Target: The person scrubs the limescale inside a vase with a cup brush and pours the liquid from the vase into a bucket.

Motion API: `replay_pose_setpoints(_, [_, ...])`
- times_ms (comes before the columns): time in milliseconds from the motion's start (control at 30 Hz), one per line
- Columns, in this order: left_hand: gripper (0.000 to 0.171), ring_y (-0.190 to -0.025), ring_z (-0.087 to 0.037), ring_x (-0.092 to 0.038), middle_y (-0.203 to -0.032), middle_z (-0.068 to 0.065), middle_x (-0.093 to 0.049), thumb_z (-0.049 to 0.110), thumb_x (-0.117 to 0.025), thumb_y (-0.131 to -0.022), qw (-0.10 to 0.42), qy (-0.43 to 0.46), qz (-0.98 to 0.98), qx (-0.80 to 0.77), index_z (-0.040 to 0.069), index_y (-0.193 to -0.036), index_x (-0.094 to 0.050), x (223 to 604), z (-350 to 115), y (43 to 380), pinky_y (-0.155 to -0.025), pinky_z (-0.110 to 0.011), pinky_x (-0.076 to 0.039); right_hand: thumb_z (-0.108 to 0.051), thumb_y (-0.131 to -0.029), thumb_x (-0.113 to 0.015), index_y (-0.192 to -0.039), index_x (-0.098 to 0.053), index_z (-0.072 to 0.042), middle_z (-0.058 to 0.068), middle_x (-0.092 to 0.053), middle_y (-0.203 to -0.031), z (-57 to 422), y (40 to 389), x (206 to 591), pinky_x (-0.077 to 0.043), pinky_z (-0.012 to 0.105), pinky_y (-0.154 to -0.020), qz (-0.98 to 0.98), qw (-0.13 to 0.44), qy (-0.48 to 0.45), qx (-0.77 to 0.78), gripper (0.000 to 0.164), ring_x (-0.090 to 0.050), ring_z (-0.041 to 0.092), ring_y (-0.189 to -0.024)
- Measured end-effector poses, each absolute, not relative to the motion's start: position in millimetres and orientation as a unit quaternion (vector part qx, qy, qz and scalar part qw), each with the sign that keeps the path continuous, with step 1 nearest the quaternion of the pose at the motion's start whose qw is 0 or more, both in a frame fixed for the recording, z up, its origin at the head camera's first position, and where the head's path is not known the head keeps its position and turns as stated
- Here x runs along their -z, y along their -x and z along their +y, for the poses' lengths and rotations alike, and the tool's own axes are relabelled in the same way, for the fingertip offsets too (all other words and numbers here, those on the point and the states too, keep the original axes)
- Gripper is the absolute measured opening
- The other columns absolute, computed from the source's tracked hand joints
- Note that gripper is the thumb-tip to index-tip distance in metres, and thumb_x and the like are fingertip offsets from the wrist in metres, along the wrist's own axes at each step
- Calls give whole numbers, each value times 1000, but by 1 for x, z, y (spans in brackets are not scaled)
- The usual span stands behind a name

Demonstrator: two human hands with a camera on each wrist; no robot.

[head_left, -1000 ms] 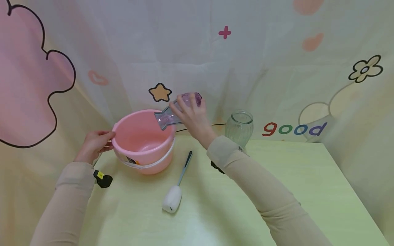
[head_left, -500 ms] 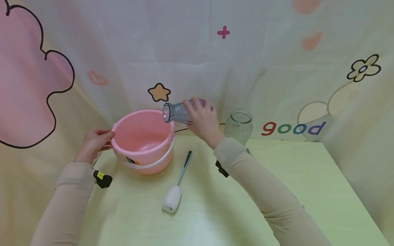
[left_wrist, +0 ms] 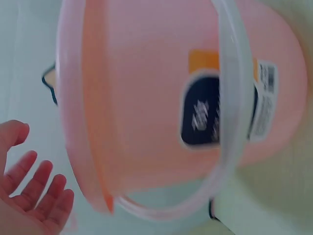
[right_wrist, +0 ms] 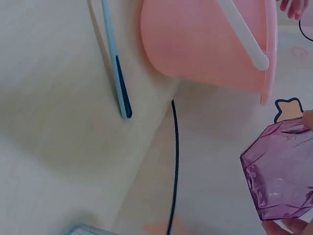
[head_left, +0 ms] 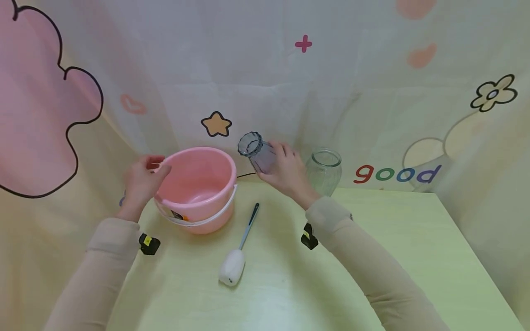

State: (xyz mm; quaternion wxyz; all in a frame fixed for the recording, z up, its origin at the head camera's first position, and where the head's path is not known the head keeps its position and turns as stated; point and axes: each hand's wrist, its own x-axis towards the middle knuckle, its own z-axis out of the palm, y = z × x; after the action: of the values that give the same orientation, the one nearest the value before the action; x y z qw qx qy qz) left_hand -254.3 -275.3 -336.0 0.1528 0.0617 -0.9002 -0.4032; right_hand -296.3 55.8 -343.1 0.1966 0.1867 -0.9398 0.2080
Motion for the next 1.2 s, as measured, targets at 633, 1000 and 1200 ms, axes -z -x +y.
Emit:
replay_pose_setpoints(633, [63,-121,-25,-47,-136,-9,-44,15,-70,-81,63,266,-847,457,8,-135,-39,373,-136,225,-96,-37,-43,-30,-69,-75,-133,-39,-15,5,-52,-123,100,263,402,-48,41,-84,-890,94,-233,-380,74,-55,22,-108])
replay_pose_setpoints(1000, [84,-132,-29,-33,-147,-4,-28,20,-75,-76,-57,285,-800,525,20,-143,-24,425,-107,220,-102,-43,-35,-23,-67,-79,-127,-42,-14,3,-54,-115,119,228,436,-50,35,-74,-861,66,-272,-425,71,-56,21,-96])
replay_pose_setpoints(1200, [88,-131,-30,-35,-146,-8,-30,13,-77,-73,-76,297,-784,540,17,-143,-25,442,-97,217,-98,-41,-40,-22,-67,-81,-131,-40,-22,-2,-53,-121,125,218,450,-50,29,-71,-841,36,-273,-465,76,-54,16,-96])
